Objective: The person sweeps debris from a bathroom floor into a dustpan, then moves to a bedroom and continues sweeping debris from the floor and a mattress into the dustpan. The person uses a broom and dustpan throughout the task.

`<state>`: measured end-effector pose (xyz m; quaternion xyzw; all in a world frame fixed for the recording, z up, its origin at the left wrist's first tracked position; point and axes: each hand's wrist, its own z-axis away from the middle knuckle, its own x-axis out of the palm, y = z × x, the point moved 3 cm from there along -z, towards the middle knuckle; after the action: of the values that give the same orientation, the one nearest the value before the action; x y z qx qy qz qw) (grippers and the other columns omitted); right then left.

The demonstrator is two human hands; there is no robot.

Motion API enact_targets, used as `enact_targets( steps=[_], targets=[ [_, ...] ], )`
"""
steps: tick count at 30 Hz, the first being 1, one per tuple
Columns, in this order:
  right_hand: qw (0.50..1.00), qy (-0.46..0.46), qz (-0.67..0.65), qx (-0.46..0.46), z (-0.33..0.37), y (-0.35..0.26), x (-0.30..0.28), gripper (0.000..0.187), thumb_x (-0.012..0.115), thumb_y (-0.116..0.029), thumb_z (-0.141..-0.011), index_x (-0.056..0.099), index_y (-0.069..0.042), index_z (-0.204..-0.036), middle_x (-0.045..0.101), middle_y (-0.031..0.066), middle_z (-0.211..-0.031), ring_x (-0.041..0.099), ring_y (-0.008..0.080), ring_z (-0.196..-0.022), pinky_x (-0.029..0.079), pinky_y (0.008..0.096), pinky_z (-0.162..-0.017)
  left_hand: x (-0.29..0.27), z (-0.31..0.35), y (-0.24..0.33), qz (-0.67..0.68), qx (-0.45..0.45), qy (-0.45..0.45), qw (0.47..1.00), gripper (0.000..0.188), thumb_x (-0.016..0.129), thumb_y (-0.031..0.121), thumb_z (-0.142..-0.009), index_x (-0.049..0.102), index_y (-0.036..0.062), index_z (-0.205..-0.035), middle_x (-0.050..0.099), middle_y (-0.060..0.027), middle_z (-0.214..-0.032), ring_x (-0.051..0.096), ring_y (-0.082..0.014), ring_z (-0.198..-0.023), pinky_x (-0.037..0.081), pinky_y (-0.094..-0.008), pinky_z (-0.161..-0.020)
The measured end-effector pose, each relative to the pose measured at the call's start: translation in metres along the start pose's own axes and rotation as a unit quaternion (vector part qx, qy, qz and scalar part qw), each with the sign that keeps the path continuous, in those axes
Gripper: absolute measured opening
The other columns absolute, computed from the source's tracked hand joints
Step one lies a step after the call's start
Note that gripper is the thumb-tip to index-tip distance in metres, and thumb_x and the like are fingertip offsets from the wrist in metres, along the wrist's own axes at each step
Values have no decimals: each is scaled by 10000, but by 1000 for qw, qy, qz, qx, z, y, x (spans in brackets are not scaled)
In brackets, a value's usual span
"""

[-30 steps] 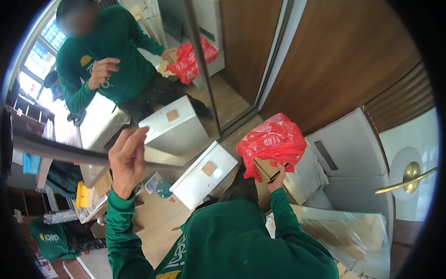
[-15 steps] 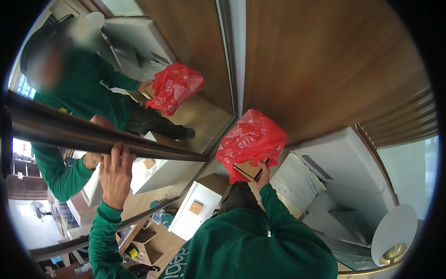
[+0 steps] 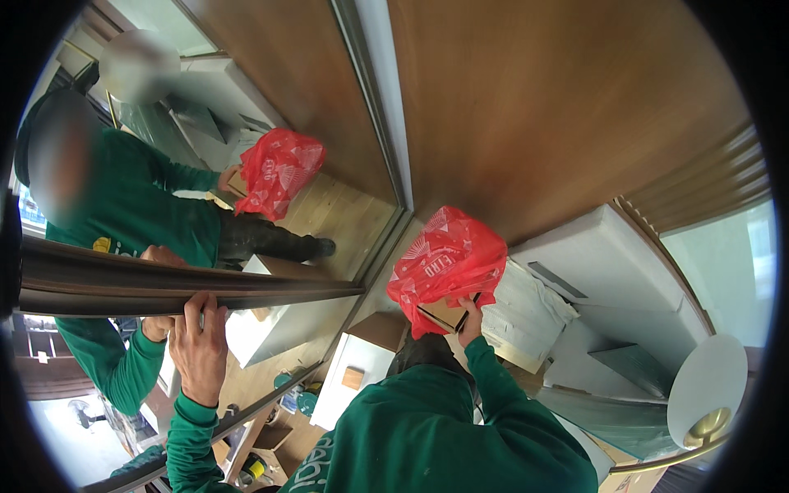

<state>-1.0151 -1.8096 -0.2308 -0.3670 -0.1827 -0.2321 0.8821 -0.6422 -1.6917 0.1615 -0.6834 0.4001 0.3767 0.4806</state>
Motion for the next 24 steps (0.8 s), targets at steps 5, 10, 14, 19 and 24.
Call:
enact_targets(
  steps=[5, 10, 14, 19, 24],
  targets=[
    [999, 19, -12, -31, 14, 3, -17, 415, 624, -228, -756, 534, -77, -1132, 606, 60, -1025, 598, 226, -959, 481, 359, -853, -1, -3, 3, 9, -1, -10, 1000, 242, 629, 109, -798, 596, 36, -1027, 544, -50, -1057, 575, -239, -805, 465, -357, -695],
    [1000, 22, -3, 5, 30, 3, -31, 423, 625, -295, -743, 528, -83, -1095, 597, 70, -1015, 596, 234, -955, 483, 365, -854, 2, -4, 3, 4, 13, -3, 1000, 215, 623, 94, -798, 601, 27, -1001, 548, -52, -1040, 572, -232, -746, 468, -346, -669],
    [1000, 24, 12, 13, 29, 7, -41, 415, 618, -307, -748, 531, -84, -1087, 597, 83, -1010, 596, 245, -956, 490, 371, -845, 3, -8, 11, -22, 4, -5, 1000, 214, 625, 137, -804, 608, 25, -985, 545, -52, -1012, 566, -229, -709, 479, -343, -622],
    [998, 37, -10, 39, 10, 15, -37, 353, 650, -250, -734, 562, -73, -1027, 616, 80, -979, 611, 245, -925, 496, 366, -822, -7, -39, 40, -54, -51, -146, 987, 193, 613, 233, -827, 606, 50, -887, 530, -76, -809, 577, -231, -614, 495, -357, -541],
    [999, -18, -33, 40, -20, 17, -13, 318, 659, -187, -725, 586, -61, -1007, 634, 70, -924, 634, 220, -831, 519, 357, -731, -15, -141, 97, 78, 105, 86, 988, 254, 582, 97, -738, 570, 29, -983, 525, -78, -806, 584, -211, -686, 490, -313, -551]
  ],
)
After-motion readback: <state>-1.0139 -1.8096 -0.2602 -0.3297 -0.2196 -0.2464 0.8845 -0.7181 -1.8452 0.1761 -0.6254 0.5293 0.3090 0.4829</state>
